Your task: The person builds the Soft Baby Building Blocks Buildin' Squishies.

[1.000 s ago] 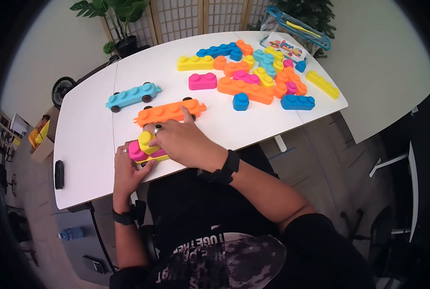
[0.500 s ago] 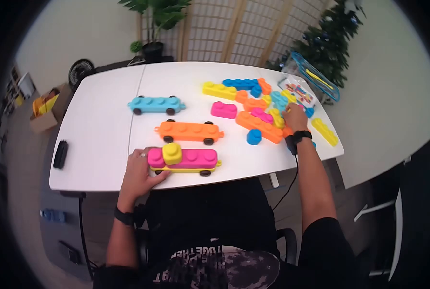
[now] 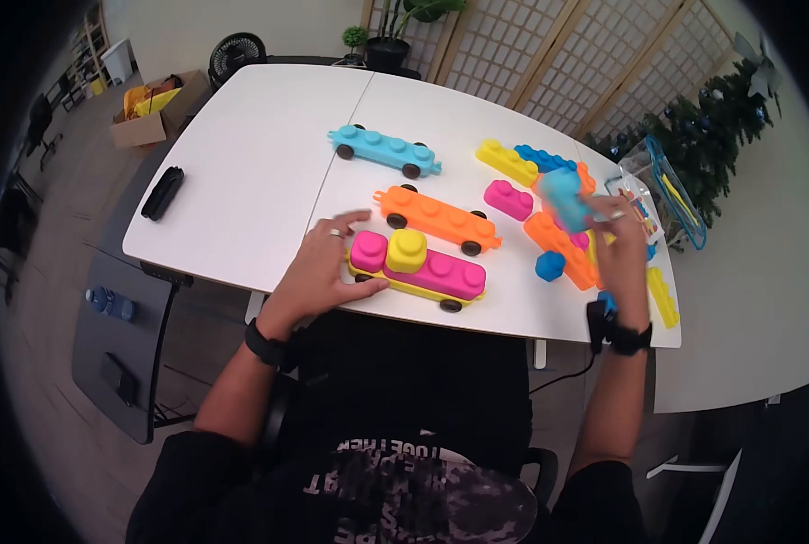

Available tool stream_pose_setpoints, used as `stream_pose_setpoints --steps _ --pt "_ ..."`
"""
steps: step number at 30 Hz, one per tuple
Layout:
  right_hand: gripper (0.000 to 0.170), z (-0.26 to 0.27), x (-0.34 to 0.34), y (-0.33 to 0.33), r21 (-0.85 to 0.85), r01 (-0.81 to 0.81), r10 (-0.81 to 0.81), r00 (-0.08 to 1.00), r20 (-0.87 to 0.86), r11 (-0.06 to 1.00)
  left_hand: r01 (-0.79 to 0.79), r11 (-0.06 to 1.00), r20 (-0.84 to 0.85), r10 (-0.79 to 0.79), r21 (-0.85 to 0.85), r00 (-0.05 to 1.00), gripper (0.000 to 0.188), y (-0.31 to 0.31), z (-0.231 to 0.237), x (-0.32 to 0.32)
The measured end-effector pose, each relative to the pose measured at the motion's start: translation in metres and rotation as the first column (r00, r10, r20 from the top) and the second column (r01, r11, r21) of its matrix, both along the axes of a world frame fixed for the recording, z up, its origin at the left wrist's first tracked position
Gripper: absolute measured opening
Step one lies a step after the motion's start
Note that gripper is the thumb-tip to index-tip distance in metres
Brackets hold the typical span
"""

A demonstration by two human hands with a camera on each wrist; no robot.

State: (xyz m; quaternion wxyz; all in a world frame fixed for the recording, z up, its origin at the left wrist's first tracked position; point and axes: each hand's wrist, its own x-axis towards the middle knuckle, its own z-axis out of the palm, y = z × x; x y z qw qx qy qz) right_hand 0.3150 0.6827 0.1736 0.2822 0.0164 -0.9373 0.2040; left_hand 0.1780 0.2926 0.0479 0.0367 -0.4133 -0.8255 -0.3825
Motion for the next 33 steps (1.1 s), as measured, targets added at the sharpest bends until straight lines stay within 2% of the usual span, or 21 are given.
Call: stream_pose_setpoints --steps 1,2,3,4,5,6,9,10,13,16,19,20,21,23,24,29,32,33 --pt "0.044 -0.001 0.008 -0.034 -0.055 -0.092 0.094 0.994 0.053 0.994 -0.03 0.991 0.051 0.023 0.129 0.998 0.061 0.003 0.006 0.002" --pt "0.048 -0.007 0.014 -0.062 -0.013 -0.11 0.111 0.99 0.086 0.994 -0.066 0.965 0.108 0.039 0.255 0.993 0.06 0.007 0.012 0.007" --pt "0.042 -0.01 0.021 -0.087 -0.013 -0.114 0.115 0.984 0.135 0.993 -0.111 0.922 0.171 0.05 0.371 0.984 0.061 0.009 0.018 0.012" --pt "0.04 -0.013 0.024 -0.103 -0.009 -0.133 0.133 0.979 0.155 0.991 -0.037 0.954 0.101 0.007 0.299 0.995 0.06 0.012 0.026 0.012" --pt "0.042 -0.018 0.025 -0.114 -0.075 -0.161 0.172 0.97 0.173 0.984 0.029 0.975 0.036 -0.038 0.22 0.999 0.059 0.015 0.035 0.01" --pt "0.045 -0.024 0.024 -0.12 -0.051 -0.156 0.162 0.971 0.176 0.987 0.09 0.987 -0.027 -0.087 0.135 0.996 0.058 0.016 0.041 0.009" --pt "0.049 -0.037 0.022 -0.132 -0.007 -0.099 0.099 0.983 0.153 0.995 0.078 0.972 0.347 -0.154 0.222 0.925 0.053 0.026 0.029 0.002" --pt "0.05 -0.04 0.021 -0.133 0.0 -0.07 0.069 0.987 0.142 0.998 0.069 0.973 0.38 -0.15 0.218 0.913 0.049 0.027 0.026 0.001" --pt "0.051 -0.05 0.021 -0.138 0.038 0.025 -0.03 0.989 0.142 0.999 0.109 0.966 0.257 -0.169 0.233 0.951 0.051 0.029 0.012 -0.003" --pt "0.05 -0.054 0.026 -0.148 0.059 0.071 -0.078 0.988 0.137 0.996 0.047 0.964 0.166 -0.093 0.26 0.982 0.054 0.036 0.002 0.002" --pt "0.046 -0.057 0.028 -0.151 -0.018 0.062 -0.06 0.994 0.088 0.998 0.039 0.99 0.052 -0.046 0.139 0.998 0.062 0.037 -0.003 0.003" --pt "0.034 -0.056 0.028 -0.151 -0.028 0.062 -0.06 0.994 0.092 0.998 0.051 0.986 0.017 -0.054 0.158 0.998 0.065 0.039 -0.01 0.0" --pt "0.031 -0.062 0.025 -0.154 -0.044 0.074 -0.074 0.997 -0.013 0.996 0.1 0.98 0.046 -0.11 0.172 0.993 0.064 0.049 -0.01 -0.001" --pt "0.034 -0.067 0.019 -0.151 0.009 0.08 -0.08 0.996 -0.034 0.997 0.082 0.969 0.126 -0.114 0.234 0.985 0.064 0.047 -0.016 -0.002" --pt "0.037 -0.067 0.015 -0.148 -0.006 0.077 -0.077 0.997 0.0 0.997 0.082 0.959 0.234 -0.148 0.27 0.961 0.059 0.049 -0.02 -0.003" --pt "0.05 -0.075 0.007 -0.14 -0.049 0.037 -0.03 0.988 0.151 0.998 0.078 0.939 0.363 -0.206 0.335 0.909 0.052 0.055 -0.012 -0.001" --pt "0.053 -0.094 0.002 -0.135 0.116 0.009 -0.02 0.995 0.094 0.993 0.092 0.935 0.37 -0.224 0.343 0.901 0.051 0.055 -0.011 -0.002" --pt "0.054 -0.097 0.002 -0.133 0.111 0.013 -0.024 0.995 0.095 0.994 0.1 0.932 0.359 -0.231 0.349 0.904 0.052 0.054 -0.011 -0.002"
